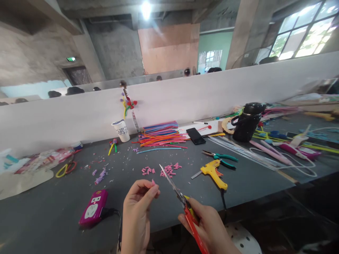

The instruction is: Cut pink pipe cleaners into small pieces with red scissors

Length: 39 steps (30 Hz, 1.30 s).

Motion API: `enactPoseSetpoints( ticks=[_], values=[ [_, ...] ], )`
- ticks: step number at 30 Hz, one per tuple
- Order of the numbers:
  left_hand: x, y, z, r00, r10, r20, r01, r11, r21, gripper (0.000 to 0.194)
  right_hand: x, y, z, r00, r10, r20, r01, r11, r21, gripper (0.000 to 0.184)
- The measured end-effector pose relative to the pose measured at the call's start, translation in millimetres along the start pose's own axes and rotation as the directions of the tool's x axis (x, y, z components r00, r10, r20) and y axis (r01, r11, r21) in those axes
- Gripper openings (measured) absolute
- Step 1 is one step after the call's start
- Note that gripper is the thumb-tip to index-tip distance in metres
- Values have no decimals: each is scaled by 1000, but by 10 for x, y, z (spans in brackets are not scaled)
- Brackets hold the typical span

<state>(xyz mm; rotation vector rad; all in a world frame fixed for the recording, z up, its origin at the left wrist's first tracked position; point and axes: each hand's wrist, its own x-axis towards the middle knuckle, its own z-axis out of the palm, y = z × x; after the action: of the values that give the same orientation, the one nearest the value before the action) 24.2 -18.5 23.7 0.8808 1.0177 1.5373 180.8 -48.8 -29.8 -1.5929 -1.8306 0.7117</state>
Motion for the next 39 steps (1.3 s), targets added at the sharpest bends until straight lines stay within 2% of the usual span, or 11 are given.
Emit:
enactPoseSetpoints(
  ticks=[5,8,10,12,18,23,29,31,33,37,39],
  values=[
    [65,-56,-27,999,-33,20,32,999,7,11,148,67,-25,995,14,-97,-15,1000,-15,27],
    [226,-238,-93,1000,-9,21,6,993,120,13,350,227,-13,976,90,-200,-56,984,167,28],
    [388,-427,-153,999,31,37,-41,954,297,11,509,361,15,963,194,-184,-93,887,452,29],
    [565,-634,-198,992,70,106,-115,849,516,7,653,484,54,962,232,-142,-121,834,539,33],
    [946,-1023,-104,977,96,193,-201,721,663,1,828,660,135,958,272,-85,-124,665,737,40],
    [1046,-976,-113,958,195,209,-285,601,747,18,808,688,118,957,277,-86,-92,569,817,39],
    [1247,-799,-590,948,289,137,-257,436,862,26,814,708,113,957,280,-71,-83,503,860,38],
    [1324,-764,-677,949,272,161,-258,374,891,24,819,712,114,959,276,-58,-89,492,866,37],
    [1365,-752,-668,945,239,223,-292,313,904,19,821,710,111,962,268,-52,-88,487,869,37],
    [1324,-812,-479,907,177,382,-412,185,892,17,815,691,102,962,265,-63,-78,488,869,38],
    [1277,-878,-397,895,182,408,-431,111,896,15,812,682,102,960,273,-67,-78,490,868,38]
  ],
)
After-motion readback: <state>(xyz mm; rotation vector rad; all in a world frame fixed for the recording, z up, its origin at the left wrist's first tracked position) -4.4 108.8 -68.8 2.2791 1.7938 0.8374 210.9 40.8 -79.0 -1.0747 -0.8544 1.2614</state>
